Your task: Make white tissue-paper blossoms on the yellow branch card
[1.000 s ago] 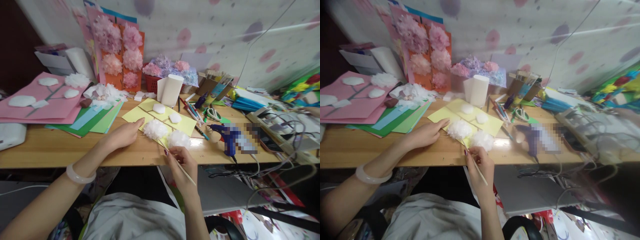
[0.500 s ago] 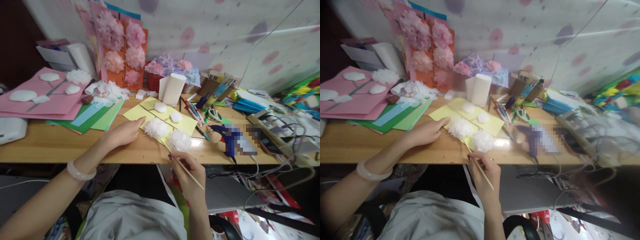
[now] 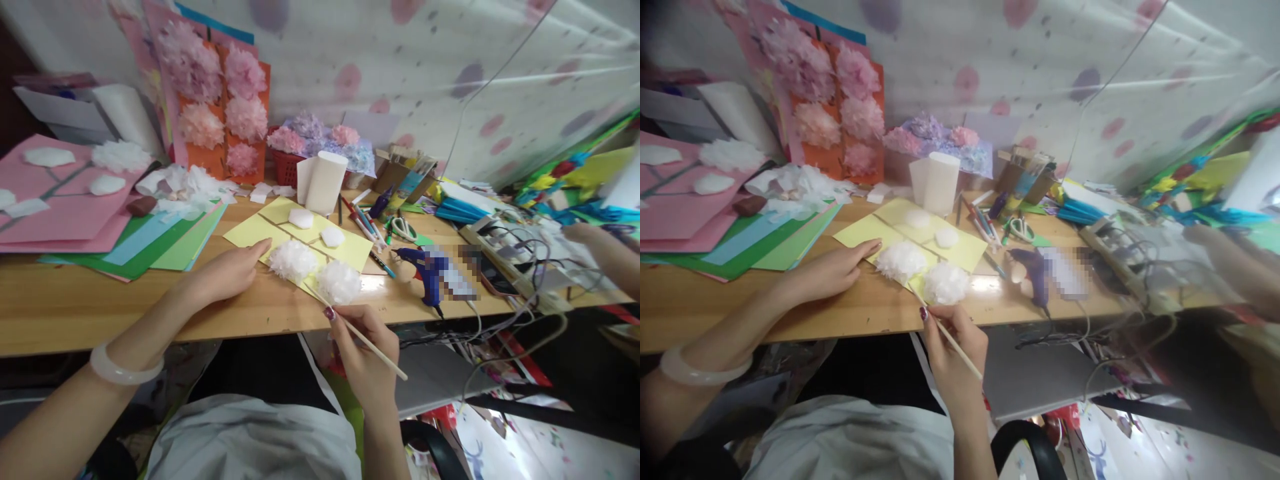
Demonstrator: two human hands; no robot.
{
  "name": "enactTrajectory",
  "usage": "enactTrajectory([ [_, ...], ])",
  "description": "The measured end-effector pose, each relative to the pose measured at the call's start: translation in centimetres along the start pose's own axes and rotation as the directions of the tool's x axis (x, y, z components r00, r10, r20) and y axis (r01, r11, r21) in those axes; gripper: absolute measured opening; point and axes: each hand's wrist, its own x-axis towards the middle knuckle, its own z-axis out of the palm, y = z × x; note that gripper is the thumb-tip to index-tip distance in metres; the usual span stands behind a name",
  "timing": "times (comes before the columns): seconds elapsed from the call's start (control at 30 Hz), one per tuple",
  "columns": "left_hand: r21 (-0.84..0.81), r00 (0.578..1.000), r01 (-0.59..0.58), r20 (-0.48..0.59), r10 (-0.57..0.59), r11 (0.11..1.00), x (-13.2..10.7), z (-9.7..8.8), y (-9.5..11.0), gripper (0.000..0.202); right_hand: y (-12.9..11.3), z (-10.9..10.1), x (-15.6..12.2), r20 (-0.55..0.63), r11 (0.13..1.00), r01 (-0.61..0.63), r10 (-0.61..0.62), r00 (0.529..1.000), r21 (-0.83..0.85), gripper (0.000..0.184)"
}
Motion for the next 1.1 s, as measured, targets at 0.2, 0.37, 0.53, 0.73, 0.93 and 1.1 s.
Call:
enactTrajectory([
  [0.2,-0.015,1.000,-0.014,0.013,0.014,1.000,0.1,0.1,-0.3,0.067,0.3,0.3,0.2,-0.025,0.999,0.043,-0.043,0.999,-0.001,0.015],
  [0.37,0.029,1.000,-0.007,0.017,0.007,1.000,-0.2,-0.3,0.0,0.066,-0.2,0.2,0.3,-0.054,0.994,0.103,-0.104,0.993,-0.026,0.015],
  [0.53,0.195,1.000,0.022,0.008,-0.024,0.981,-0.9,-1.4,1.5,0.060,-0.2,0.0,-0.2,-0.185,0.993,0.113,-0.114,0.976,-0.011,0.018],
  [0.73,0.327,0.999,0.039,-0.008,-0.038,0.944,-1.8,-2.0,3.0,0.051,0.1,0.1,0.1,-0.125,0.981,0.173,-0.183,0.975,-0.090,0.017],
  [0.93,0.316,0.999,0.030,-0.043,-0.017,0.948,-1.8,-1.7,2.5,0.047,0.7,0.4,0.4,-0.058,0.963,0.192,-0.206,0.977,-0.190,0.018],
  [1.1,0.325,0.999,0.034,-0.033,-0.024,0.945,-1.8,-1.6,2.6,0.049,2.0,1.2,0.7,-0.021,0.976,0.148,-0.153,0.988,-0.162,0.019],
])
